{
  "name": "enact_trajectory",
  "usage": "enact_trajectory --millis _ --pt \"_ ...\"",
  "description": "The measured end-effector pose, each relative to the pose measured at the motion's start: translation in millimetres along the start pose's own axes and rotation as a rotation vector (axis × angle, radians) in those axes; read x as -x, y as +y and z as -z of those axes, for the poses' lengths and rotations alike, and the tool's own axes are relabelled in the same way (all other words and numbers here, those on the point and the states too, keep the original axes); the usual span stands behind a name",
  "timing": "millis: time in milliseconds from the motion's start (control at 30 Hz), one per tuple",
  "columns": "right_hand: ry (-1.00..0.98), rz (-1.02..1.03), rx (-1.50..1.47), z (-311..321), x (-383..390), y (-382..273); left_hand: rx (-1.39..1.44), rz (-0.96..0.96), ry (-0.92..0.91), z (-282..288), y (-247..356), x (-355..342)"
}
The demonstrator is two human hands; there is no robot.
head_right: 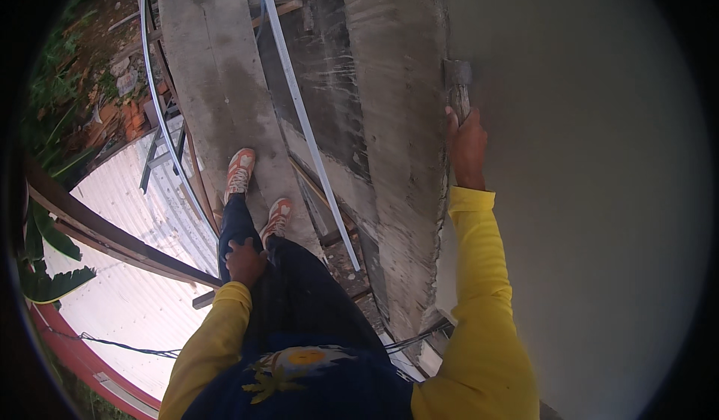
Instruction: The person applies and smooths wet cement onto a vertical wall using a trowel. They then position and press a long metal trim strip along the wall edge to create a straight finish line.
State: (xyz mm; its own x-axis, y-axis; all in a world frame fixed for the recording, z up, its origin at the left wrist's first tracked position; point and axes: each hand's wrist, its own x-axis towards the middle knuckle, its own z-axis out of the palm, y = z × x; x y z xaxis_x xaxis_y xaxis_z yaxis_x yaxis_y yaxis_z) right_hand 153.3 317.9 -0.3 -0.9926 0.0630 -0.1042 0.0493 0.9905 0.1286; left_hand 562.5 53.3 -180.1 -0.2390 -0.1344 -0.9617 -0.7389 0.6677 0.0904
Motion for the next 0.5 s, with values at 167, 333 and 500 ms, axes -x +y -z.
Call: enact_trajectory --millis 167,333,500 --pt "0.118 0.003 -0.221 15.1 55.6 24.3 -0.025 -0.006 0.023 -18.8 2.0 6.5" --pt "0.13 0.083 -0.027 -13.2 69.7 69.7 -0.041 -0.021 0.07 -58.1 3.1 16.7" --pt "0.318 0.147 -0.408 -13.8 104.2 58.5 0.022 -0.021 0.15 -107.8 -8.1 26.9"
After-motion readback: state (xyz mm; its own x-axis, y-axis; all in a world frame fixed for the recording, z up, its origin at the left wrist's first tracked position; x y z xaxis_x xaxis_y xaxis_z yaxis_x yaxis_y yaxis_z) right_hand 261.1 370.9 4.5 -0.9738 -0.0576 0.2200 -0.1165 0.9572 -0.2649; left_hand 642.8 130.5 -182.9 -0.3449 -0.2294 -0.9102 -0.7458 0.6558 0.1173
